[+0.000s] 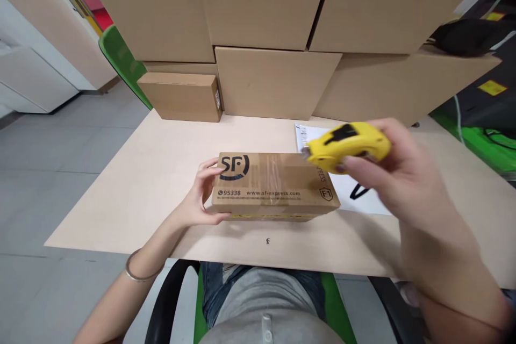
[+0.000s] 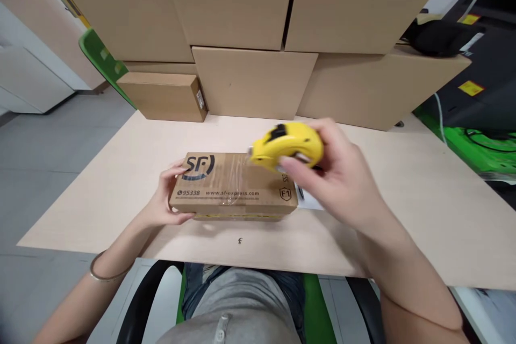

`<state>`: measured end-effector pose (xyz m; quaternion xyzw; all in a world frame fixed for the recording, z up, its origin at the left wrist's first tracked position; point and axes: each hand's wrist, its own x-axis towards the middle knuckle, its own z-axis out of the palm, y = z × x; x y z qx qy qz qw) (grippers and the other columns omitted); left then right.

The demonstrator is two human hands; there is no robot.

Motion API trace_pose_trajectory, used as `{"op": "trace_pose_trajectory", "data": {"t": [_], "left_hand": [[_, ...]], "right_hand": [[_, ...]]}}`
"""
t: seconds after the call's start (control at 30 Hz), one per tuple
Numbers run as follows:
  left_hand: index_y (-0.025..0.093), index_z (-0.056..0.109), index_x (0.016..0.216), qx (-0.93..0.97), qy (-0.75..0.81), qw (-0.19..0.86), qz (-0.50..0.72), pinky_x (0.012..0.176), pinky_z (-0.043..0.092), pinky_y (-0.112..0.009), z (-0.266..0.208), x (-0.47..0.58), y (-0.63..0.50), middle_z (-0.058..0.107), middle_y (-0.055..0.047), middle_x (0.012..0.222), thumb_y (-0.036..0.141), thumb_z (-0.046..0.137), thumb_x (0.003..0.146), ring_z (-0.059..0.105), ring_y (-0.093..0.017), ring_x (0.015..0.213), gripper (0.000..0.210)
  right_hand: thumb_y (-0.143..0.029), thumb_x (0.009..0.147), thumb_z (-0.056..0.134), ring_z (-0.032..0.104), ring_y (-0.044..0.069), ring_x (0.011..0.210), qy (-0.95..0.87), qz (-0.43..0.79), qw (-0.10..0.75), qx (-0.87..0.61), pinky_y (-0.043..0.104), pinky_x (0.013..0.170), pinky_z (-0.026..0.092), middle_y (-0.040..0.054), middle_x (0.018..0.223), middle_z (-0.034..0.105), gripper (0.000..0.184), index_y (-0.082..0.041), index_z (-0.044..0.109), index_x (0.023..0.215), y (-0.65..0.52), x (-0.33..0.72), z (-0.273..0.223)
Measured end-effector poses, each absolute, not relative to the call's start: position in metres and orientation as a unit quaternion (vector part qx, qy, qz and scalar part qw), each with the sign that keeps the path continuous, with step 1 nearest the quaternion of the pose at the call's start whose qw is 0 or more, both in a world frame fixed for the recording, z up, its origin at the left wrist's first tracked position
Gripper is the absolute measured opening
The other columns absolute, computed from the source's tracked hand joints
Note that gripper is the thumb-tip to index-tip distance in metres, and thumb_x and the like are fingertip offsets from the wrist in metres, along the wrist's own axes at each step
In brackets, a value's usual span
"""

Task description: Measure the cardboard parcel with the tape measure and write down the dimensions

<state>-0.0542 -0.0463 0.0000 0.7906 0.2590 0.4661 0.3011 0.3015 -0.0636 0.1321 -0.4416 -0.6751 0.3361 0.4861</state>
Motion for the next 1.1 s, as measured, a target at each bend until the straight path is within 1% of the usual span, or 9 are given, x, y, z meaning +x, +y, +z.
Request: {"op": "trace_pose_trajectory", "data": {"t": [0.13, 0.23, 0.3, 0.37, 0.47, 0.53, 0.73, 0.87, 1.1], "left_hand": [[0.045, 0.012, 0.165, 0.768, 0.264, 0.334, 0.48, 0.116, 0.047, -0.059, -0.006, -0.05, -0.052, 0.033, -0.015, 0.161, 0.038, 0.095, 0.07, 0.047, -0.039, 0.146, 0.126], [0.052, -0.008, 0.163, 0.774, 0.268, 0.329, 0.47, 0.115, 0.048, -0.059, -0.009, -0.052, -0.053, 0.031, -0.014, 0.164, 0.038, 0.096, 0.071, 0.05, -0.038, 0.145, 0.14], [0.054, -0.012, 0.162, 0.791, 0.269, 0.314, 0.451, 0.114, 0.049, -0.058, -0.01, -0.056, -0.053, 0.03, -0.013, 0.166, 0.037, 0.094, 0.073, 0.051, -0.038, 0.145, 0.14], [0.052, -0.001, 0.165, 0.805, 0.28, 0.29, 0.435, 0.116, 0.047, -0.058, -0.01, -0.059, -0.052, 0.033, -0.012, 0.165, 0.039, 0.092, 0.076, 0.046, -0.039, 0.148, 0.129], [0.044, 0.025, 0.164, 0.824, 0.283, 0.239, 0.429, 0.121, 0.038, -0.066, -0.006, -0.062, -0.051, 0.038, -0.013, 0.161, 0.046, 0.09, 0.077, 0.036, -0.041, 0.153, 0.109], [0.042, 0.033, 0.162, 0.832, 0.269, 0.217, 0.433, 0.121, 0.037, -0.069, -0.005, -0.062, -0.049, 0.04, -0.014, 0.158, 0.046, 0.09, 0.076, 0.035, -0.042, 0.152, 0.103], [0.039, 0.035, 0.16, 0.835, 0.257, 0.204, 0.441, 0.118, 0.041, -0.069, -0.007, -0.062, -0.045, 0.042, -0.015, 0.155, 0.044, 0.09, 0.076, 0.037, -0.04, 0.15, 0.1], [0.039, 0.035, 0.16, 0.839, 0.253, 0.201, 0.438, 0.116, 0.041, -0.071, -0.008, -0.063, -0.044, 0.041, -0.016, 0.155, 0.044, 0.09, 0.076, 0.037, -0.042, 0.15, 0.1], [0.038, 0.035, 0.16, 0.841, 0.257, 0.188, 0.437, 0.115, 0.043, -0.07, -0.01, -0.064, -0.043, 0.042, -0.017, 0.154, 0.045, 0.09, 0.075, 0.038, -0.042, 0.149, 0.101]], "right_hand": [[-0.045, 0.092, 0.072, 0.06, 0.014, 0.062, -0.795, 0.312, 0.313, -0.415, 0.027, 0.053, 0.043, -0.0015, 0.083, 0.069, 0.031, -0.024, 0.057, 0.108, -0.051, 0.246, 0.154], [-0.044, 0.099, 0.064, 0.067, 0.018, 0.076, -0.842, 0.308, 0.221, -0.382, 0.028, 0.063, 0.046, 0.0029, 0.094, 0.073, 0.029, -0.021, 0.055, 0.113, -0.042, 0.212, 0.158], [-0.042, 0.102, 0.06, 0.068, 0.02, 0.085, -0.864, 0.289, 0.19, -0.366, 0.029, 0.068, 0.046, 0.0063, 0.102, 0.074, 0.028, -0.02, 0.055, 0.117, -0.039, 0.198, 0.156], [-0.043, 0.103, 0.059, 0.068, 0.022, 0.088, -0.879, 0.264, 0.17, -0.359, 0.031, 0.071, 0.045, 0.0078, 0.105, 0.074, 0.029, -0.019, 0.056, 0.12, -0.039, 0.193, 0.153], [-0.047, 0.103, 0.058, 0.068, 0.022, 0.085, -0.88, 0.246, 0.158, -0.374, 0.03, 0.069, 0.044, 0.0063, 0.103, 0.074, 0.03, -0.02, 0.058, 0.117, -0.039, 0.199, 0.152], [-0.048, 0.1, 0.06, 0.068, 0.02, 0.08, -0.874, 0.25, 0.153, -0.387, 0.03, 0.066, 0.044, 0.0038, 0.096, 0.074, 0.03, -0.021, 0.059, 0.115, -0.038, 0.214, 0.153], [-0.049, 0.09, 0.071, 0.062, 0.018, 0.067, -0.839, 0.238, 0.18, -0.455, 0.03, 0.06, 0.045, 0.0016, 0.085, 0.071, 0.027, -0.025, 0.067, 0.104, -0.036, 0.321, 0.156], [-0.049, 0.087, 0.074, 0.06, 0.019, 0.067, -0.794, 0.208, 0.207, -0.532, 0.033, 0.057, 0.044, 0.0037, 0.084, 0.069, 0.032, -0.028, 0.066, 0.11, -0.042, 0.383, 0.144], [-0.051, 0.088, 0.072, 0.059, 0.02, 0.068, -0.784, 0.24, 0.202, -0.536, 0.033, 0.059, 0.046, 0.0014, 0.085, 0.066, 0.031, -0.029, 0.064, 0.108, -0.048, 0.384, 0.123]]}}
